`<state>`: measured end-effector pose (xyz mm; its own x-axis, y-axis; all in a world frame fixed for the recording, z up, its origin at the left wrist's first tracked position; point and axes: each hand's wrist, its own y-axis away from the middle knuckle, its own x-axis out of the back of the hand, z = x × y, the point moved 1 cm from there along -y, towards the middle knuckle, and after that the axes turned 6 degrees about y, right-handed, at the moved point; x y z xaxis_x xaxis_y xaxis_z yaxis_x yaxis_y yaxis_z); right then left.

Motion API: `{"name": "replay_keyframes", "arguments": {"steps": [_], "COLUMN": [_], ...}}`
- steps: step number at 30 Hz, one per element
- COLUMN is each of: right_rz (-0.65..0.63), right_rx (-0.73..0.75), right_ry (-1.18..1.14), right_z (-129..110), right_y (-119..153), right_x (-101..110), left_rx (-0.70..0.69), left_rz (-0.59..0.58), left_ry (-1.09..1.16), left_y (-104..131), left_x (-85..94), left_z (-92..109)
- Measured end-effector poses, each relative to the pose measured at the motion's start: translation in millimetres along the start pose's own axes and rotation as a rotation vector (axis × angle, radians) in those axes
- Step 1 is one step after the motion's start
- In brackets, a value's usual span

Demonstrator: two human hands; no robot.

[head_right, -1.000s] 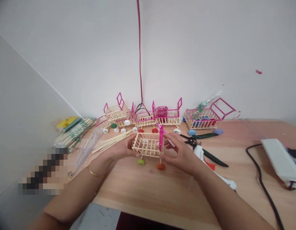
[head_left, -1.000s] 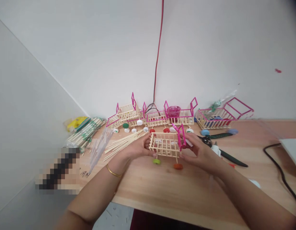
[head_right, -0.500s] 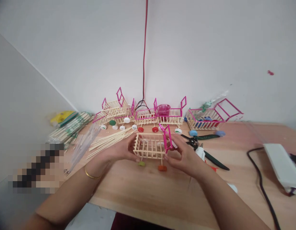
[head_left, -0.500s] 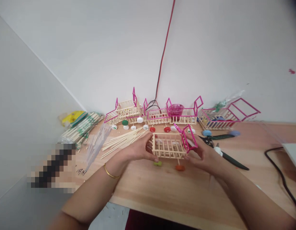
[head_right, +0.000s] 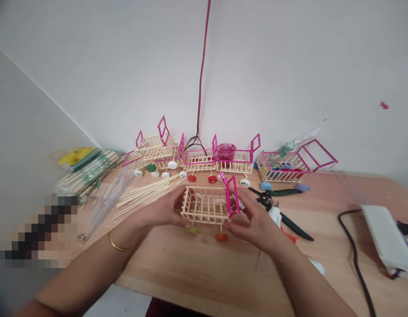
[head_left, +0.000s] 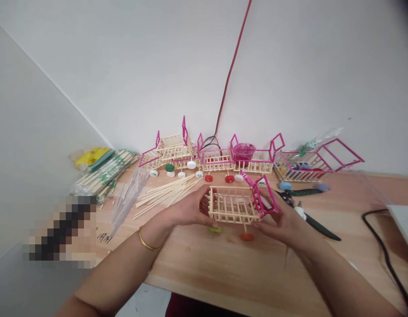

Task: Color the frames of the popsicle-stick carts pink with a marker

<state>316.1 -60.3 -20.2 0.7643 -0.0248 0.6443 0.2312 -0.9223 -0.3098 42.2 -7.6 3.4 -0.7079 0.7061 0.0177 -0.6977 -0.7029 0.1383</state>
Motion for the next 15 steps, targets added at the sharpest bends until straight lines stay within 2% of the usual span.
{"name": "replay_keyframes", "arguments": {"steps": [9,15], "right_rz": [-0.065,-0.009], "right_rx": [-0.040,-0.015], "right_ry": [-0.020,-0.013], "right_z": [1.9,1.0], "right_y": [3.6,1.2], "right_x": [1.1,-0.6], "left_rx": [-0.003,0.021], "left_rz": [0.001,0.002], "left_ry": [-0.017,-0.032], "left_y": [0.1,-1.3], "left_x": [1.9,0.7], "left_z": [-3.9,0.4]}}
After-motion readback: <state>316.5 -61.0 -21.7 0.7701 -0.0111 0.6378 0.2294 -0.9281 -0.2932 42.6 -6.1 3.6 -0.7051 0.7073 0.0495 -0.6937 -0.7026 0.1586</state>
